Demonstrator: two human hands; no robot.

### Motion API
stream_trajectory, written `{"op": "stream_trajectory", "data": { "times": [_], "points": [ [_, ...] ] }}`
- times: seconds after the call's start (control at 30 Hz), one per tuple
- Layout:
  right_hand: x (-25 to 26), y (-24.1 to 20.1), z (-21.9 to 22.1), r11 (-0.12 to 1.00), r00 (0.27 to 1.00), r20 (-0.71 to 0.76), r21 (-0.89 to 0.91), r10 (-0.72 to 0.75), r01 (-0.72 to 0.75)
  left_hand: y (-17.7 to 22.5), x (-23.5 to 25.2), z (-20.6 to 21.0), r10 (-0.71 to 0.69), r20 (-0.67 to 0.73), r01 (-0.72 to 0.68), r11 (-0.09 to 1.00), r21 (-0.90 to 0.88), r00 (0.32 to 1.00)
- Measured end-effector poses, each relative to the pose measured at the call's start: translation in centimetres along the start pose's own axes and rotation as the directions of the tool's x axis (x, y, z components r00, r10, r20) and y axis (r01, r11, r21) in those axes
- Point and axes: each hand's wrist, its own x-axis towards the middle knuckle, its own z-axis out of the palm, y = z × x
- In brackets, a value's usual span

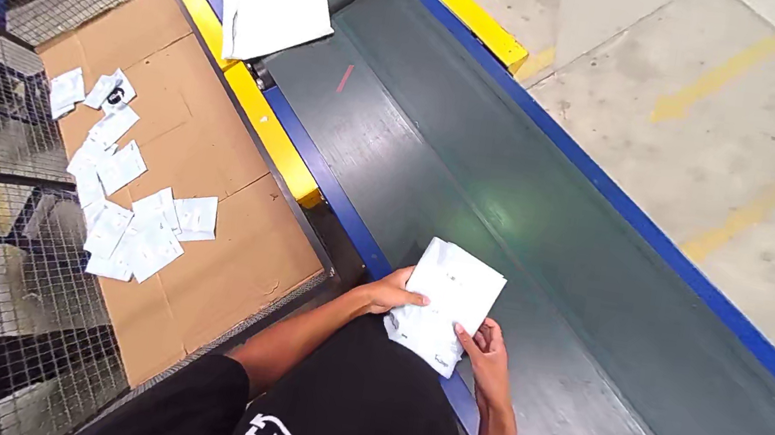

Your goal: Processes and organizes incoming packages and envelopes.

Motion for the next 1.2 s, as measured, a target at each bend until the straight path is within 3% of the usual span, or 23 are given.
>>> {"op": "stream_trajectory", "data": {
  "times": [0.07, 0.13, 0.2, 0.27, 0.37, 0.43, 0.5, 0.57, 0.67, 0.87, 1.07, 1.13, 1.2],
  "points": [
    [-1.0, -0.2, 1.1, 0.986, 0.999, 0.027, 0.161, 0.041, -0.045, 0.3, 0.2, 0.4, 0.034, 0.051, -0.035, 0.999, 0.009, 0.998],
    [-1.3, 0.0, 2.5, 0.967, 0.997, 0.047, 0.242, 0.065, -0.075, 1.0, 0.8, 0.2, 0.076, 0.064, -0.086, 0.984, 0.158, 0.995],
    [-0.8, 0.3, 3.3, 0.966, 0.998, 0.02, 0.251, 0.059, -0.062, 2.9, 1.7, -1.0, 0.146, -0.047, -0.116, 0.913, 0.39, 0.988],
    [-0.5, 0.6, 3.3, 0.973, 0.998, -0.034, 0.226, 0.057, -0.047, 5.6, 2.4, -3.4, 0.272, -0.232, -0.099, 0.821, 0.562, 0.934],
    [-0.4, 1.1, 2.6, 0.975, 0.993, -0.103, 0.221, 0.054, -0.03, 11.0, 2.3, -10.6, 0.498, -0.411, 0.128, 0.507, 0.852, 0.764],
    [-0.7, 1.3, 2.3, 0.965, 0.989, -0.132, 0.262, 0.061, -0.025, 14.6, 2.0, -15.9, 0.609, -0.448, 0.304, 0.33, 0.894, 0.655],
    [-1.1, 1.3, 2.3, 0.952, 0.984, -0.164, 0.306, 0.071, -0.018, 17.7, 2.1, -20.5, 0.667, -0.474, 0.426, 0.251, 0.869, 0.575],
    [-1.6, 1.3, 2.3, 0.945, 0.977, -0.192, 0.327, 0.09, -0.022, 19.8, 2.8, -24.3, 0.685, -0.482, 0.508, 0.187, 0.841, 0.547],
    [-2.2, 1.7, 2.0, 0.95, 0.971, -0.218, 0.31, 0.097, -0.026, 21.1, 4.3, -27.7, 0.667, -0.476, 0.563, 0.101, 0.82, 0.573],
    [-2.5, 1.2, 2.4, 0.878, 0.932, -0.293, 0.476, 0.214, -0.052, 18.7, 6.6, -25.3, 0.798, -0.364, 0.506, 0.087, 0.858, 0.48],
    [-0.3, 0.7, 2.6, 0.904, 0.916, -0.365, 0.428, 0.169, 0.004, 14.9, 4.6, -20.9, 0.854, -0.193, 0.407, -0.025, 0.913, 0.484],
    [0.7, -0.3, 2.3, 0.906, 0.922, -0.355, 0.422, 0.156, 0.01, 14.4, 2.0, -20.1, 0.891, -0.185, 0.415, -0.004, 0.91, 0.414],
    [1.9, -1.5, 2.2, 0.908, 0.936, -0.324, 0.418, 0.135, 0.014, 14.2, -1.4, -19.6, 0.937, -0.209, 0.447, 0.066, 0.892, 0.279]
  ]
}}
